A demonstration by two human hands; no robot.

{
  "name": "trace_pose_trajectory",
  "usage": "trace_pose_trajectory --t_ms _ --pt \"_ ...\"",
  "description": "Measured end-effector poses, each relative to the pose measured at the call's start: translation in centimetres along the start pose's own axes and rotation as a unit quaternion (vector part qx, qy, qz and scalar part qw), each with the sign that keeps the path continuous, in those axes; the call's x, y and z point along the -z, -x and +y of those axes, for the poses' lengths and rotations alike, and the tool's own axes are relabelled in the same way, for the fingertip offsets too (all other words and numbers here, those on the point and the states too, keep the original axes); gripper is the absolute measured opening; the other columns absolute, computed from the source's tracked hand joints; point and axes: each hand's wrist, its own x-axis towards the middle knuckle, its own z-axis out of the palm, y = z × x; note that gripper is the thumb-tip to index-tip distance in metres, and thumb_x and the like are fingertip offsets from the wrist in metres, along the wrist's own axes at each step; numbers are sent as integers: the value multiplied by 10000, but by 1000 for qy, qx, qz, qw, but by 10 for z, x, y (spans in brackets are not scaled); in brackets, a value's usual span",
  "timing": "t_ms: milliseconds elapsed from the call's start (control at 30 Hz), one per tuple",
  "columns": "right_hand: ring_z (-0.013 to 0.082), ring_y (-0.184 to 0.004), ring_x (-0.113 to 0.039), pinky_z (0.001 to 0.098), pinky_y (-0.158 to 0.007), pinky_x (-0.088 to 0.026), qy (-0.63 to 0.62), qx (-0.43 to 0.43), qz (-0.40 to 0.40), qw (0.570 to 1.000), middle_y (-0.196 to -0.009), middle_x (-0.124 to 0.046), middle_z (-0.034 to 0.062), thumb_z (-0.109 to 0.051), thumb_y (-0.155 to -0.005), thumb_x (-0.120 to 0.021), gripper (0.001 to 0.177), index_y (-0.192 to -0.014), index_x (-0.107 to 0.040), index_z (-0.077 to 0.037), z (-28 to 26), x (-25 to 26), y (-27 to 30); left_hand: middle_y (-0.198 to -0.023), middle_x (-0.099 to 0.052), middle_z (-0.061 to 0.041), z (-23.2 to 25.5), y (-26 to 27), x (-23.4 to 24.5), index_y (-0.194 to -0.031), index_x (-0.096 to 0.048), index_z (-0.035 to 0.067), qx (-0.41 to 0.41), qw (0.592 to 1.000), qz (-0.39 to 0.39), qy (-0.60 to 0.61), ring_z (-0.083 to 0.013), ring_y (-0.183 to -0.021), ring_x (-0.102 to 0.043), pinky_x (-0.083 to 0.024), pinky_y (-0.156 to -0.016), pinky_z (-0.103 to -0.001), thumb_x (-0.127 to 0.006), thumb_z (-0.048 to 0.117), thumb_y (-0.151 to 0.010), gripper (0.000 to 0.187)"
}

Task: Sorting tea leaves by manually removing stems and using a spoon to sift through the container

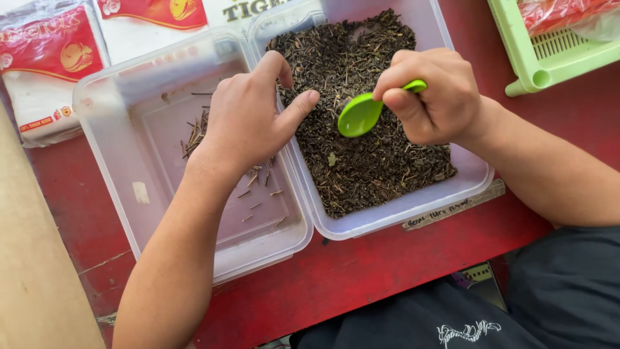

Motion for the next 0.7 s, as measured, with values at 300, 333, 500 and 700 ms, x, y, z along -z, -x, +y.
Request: trace_pose_trajectory --t_ms 300,333,500,700 --pt "293 -539 -538 421 -508 -386 4 36 36 999 -696 -589 126 -205 -1102 -457 365 -895 -629 41 -3 0 -6 -689 -583 -22 6 0 1 -889 -478 146 43 999 -19 -9 -375 -692 -614 -420 -671 -505 -639 616 -963 502" --pt "293 -539 -538 421 -508 -386 4 36 36 999 -696 -589 126 -205 -1102 -457 365 -895 -629 41 -2 0 -5 -689 -583 -22 6 1 0 -889 -478 146 43 999 -20 -9 -375 -692 -614 -420 -671 -505 -639 616 -963 502" --pt "281 -545 -500 406 -517 -372 33 49 -6 998 -720 -563 120 -191 -1103 -459 310 -948 -609 32 -3 -1 -3 -790 -656 -30 14 5 -4 -878 -482 142 -12 997 15 -73 -342 -809 -591 -380 -812 -474 -730 539 -882 468" --pt "286 -532 -473 403 -500 -365 24 69 -40 997 -722 -556 137 -163 -1096 -443 285 -951 -587 35 -8 0 -12 -871 -556 -20 26 9 -9 -872 -456 162 -127 990 46 -30 -292 -849 -483 -346 -789 -443 -768 455 -752 445"
